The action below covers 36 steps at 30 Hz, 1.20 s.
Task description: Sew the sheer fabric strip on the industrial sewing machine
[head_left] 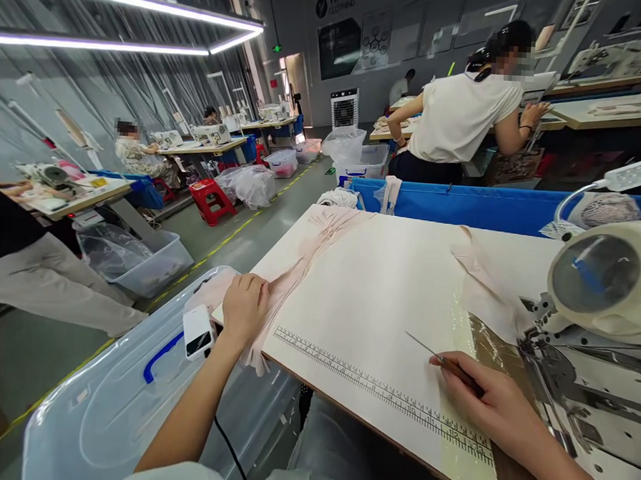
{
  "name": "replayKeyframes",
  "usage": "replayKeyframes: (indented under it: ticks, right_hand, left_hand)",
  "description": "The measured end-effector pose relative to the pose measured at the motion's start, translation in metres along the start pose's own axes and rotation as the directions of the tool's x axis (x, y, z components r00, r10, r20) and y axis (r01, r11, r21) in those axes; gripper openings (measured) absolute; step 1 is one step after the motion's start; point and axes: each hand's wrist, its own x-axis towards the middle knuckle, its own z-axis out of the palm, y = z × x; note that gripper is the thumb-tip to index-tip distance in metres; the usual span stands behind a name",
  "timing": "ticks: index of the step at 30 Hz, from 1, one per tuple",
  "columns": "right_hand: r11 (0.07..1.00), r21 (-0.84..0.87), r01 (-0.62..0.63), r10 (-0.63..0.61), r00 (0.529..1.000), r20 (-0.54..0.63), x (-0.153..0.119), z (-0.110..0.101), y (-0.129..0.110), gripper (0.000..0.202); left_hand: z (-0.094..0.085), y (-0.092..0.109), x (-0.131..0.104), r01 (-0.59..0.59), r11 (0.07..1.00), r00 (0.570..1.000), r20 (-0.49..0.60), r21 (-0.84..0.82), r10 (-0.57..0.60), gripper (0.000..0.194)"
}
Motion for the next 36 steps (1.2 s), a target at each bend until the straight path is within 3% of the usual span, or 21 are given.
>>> replayKeyframes:
  ticks: [2, 5, 9, 12, 15, 18, 20, 25, 27, 30, 33, 34, 36]
  right_hand:
    - [0.992, 0.104, -0.075, 0.075, 0.997, 0.007, 0.007, -0.002, -0.002, 0.035]
    - [0.918, 0.347, -0.190, 0.172, 0.982, 0.084, 0.018, 0.002, -0.010, 0.046]
    - [0.844, 0.498, -0.199, 0.136, 0.978, 0.159, 0.027, 0.016, -0.021, 0.053]
    - [0.830, 0.514, -0.217, 0.132, 0.971, 0.198, 0.029, 0.023, -0.024, 0.053]
    - [0.817, 0.530, -0.226, 0.123, 0.967, 0.223, 0.035, 0.026, -0.025, 0.051]
    - [0.805, 0.541, -0.243, 0.133, 0.963, 0.234, 0.052, 0.033, -0.030, 0.046]
    - [0.794, 0.555, -0.247, 0.148, 0.965, 0.218, 0.069, 0.039, -0.037, 0.039]
    - [0.775, 0.600, -0.199, 0.146, 0.980, 0.137, 0.120, 0.060, -0.060, 0.026]
    - [0.759, 0.624, -0.189, 0.158, 0.982, 0.105, 0.141, 0.068, -0.068, 0.026]
    - [0.731, 0.651, -0.205, 0.200, 0.976, 0.084, 0.164, 0.075, -0.076, 0.018]
    - [0.711, 0.677, -0.191, 0.239, 0.971, 0.023, 0.166, 0.068, -0.078, 0.010]
    - [0.704, 0.688, -0.173, 0.245, 0.970, -0.007, 0.159, 0.061, -0.077, 0.011]
    - [0.690, 0.711, -0.136, 0.242, 0.969, -0.050, 0.134, 0.044, -0.074, 0.017]
  left_hand:
    - [-0.007, 0.016, 0.001, -0.040, 0.997, 0.999, -0.019, -0.062, 0.039, 0.028]
    - [-0.013, 0.045, 0.003, -0.132, 0.980, 0.989, 0.049, -0.150, 0.141, 0.024]
    - [-0.012, 0.076, 0.004, -0.223, 0.952, 0.956, 0.144, -0.209, 0.255, 0.018]
    - [-0.012, 0.081, 0.003, -0.270, 0.928, 0.936, 0.157, -0.257, 0.315, 0.017]
    - [-0.011, 0.079, 0.003, -0.257, 0.916, 0.944, 0.124, -0.308, 0.307, 0.019]
    - [-0.009, 0.078, 0.003, -0.222, 0.907, 0.948, 0.137, -0.357, 0.286, 0.021]
    - [-0.009, 0.083, 0.003, -0.257, 0.888, 0.933, 0.142, -0.382, 0.332, 0.020]
    - [-0.008, 0.111, 0.005, -0.387, 0.853, 0.857, 0.204, -0.349, 0.472, 0.025]
    - [-0.004, 0.128, 0.004, -0.446, 0.832, 0.805, 0.260, -0.330, 0.534, 0.024]
    - [0.004, 0.157, -0.003, -0.569, 0.734, 0.691, 0.269, -0.370, 0.671, 0.015]
    - [0.004, 0.174, -0.013, -0.644, 0.567, 0.555, 0.197, -0.513, 0.808, 0.014]
    - [0.002, 0.175, -0.015, -0.632, 0.517, 0.532, 0.163, -0.577, 0.831, 0.015]
    - [-0.007, 0.169, -0.013, -0.548, 0.465, 0.557, 0.111, -0.695, 0.823, 0.017]
